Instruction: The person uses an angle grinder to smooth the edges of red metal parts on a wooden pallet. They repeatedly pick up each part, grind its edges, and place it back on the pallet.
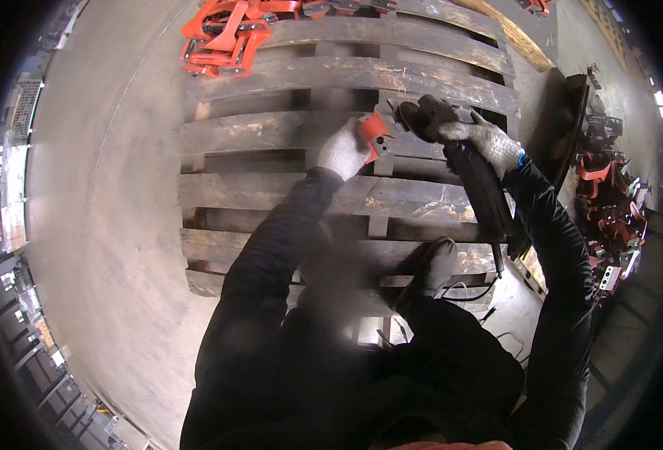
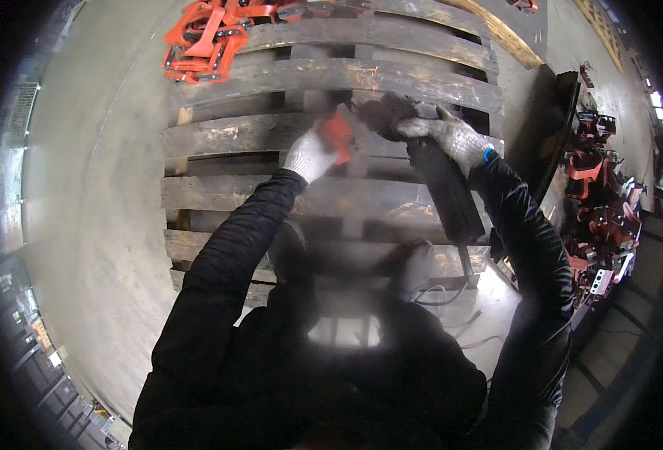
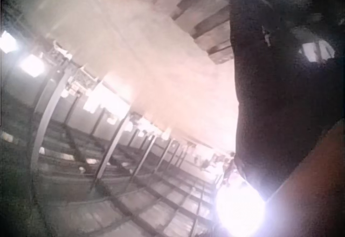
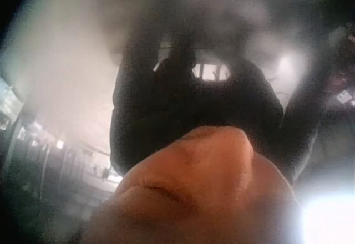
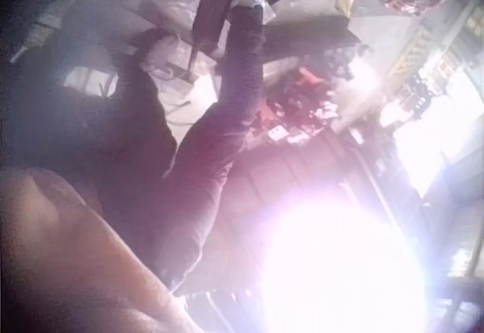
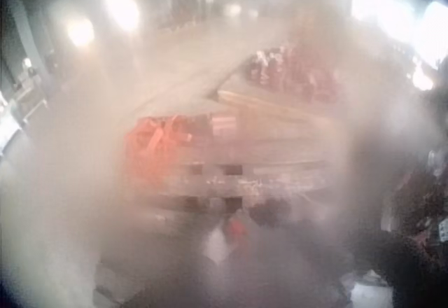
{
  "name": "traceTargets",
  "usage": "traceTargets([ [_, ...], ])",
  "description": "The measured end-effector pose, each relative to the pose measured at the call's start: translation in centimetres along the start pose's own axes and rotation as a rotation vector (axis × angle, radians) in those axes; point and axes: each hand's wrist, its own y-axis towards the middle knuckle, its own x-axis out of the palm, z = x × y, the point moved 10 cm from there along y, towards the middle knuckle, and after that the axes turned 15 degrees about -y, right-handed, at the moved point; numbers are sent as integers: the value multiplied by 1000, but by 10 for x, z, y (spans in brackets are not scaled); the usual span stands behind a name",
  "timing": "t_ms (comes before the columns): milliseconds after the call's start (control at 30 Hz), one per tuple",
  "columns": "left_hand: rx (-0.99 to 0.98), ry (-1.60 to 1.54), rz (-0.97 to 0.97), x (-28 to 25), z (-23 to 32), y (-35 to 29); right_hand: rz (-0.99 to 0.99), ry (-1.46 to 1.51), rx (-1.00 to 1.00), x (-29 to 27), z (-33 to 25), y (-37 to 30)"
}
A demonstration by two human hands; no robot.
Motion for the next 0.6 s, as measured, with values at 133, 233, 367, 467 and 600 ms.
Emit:
traceTargets([
  [133, 195, -18, 55, 2, 9, 1, -18, 28, 157, 13, 17, -41],
  [233, 345, 21, 120, 2, 11, 1, 44, 180, 430, 18, 23, -58],
  [367, 213, 59, 80, 0, 19, 3, 320, -35, 381, -5, -38, -49],
  [467, 300, 113, 96, 33, -54, 22, 307, -99, 331, -4, -55, -29],
  [600, 249, 72, 100, 36, -50, 24, 296, -350, 371, -8, -68, -18],
])
